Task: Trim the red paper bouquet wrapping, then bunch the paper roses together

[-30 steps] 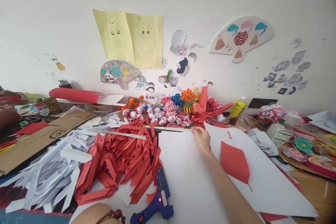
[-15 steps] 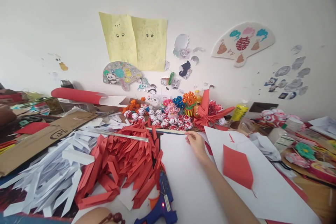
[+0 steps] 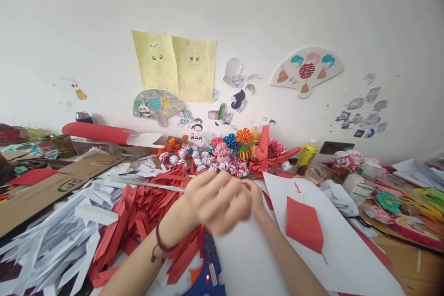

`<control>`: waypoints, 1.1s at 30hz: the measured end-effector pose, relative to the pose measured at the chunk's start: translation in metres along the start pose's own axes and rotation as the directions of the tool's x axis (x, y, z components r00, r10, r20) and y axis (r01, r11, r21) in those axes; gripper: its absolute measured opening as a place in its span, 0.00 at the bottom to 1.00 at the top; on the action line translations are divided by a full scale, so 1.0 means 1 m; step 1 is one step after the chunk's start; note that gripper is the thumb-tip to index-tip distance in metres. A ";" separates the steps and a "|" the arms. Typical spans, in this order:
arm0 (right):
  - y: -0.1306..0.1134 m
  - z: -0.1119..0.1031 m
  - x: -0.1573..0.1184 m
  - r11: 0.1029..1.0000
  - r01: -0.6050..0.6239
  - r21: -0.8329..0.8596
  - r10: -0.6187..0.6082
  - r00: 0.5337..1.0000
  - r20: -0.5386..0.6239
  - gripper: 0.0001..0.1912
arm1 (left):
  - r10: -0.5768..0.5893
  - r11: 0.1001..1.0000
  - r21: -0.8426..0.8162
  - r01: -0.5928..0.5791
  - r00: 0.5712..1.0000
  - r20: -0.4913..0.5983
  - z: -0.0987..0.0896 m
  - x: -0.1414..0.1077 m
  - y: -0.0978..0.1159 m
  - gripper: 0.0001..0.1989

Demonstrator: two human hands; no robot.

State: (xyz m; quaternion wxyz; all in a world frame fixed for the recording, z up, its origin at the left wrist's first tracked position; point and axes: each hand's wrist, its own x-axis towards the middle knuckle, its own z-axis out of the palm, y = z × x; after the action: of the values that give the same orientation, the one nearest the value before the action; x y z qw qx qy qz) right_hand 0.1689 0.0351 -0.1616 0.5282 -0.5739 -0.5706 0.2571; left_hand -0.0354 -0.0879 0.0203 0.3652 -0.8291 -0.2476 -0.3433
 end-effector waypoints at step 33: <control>0.004 0.003 0.002 1.000 -0.021 0.007 0.020 0.997 0.072 0.15 | -0.398 0.898 0.154 0.412 0.616 0.680 0.104 0.023 -0.079 0.14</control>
State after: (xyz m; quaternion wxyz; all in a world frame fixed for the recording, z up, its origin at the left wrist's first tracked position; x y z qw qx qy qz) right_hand 0.1677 0.0384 -0.1660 0.5070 -0.5679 -0.5822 0.2853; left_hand -0.0322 0.0446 0.0207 0.1505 -0.8217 -0.5437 -0.0813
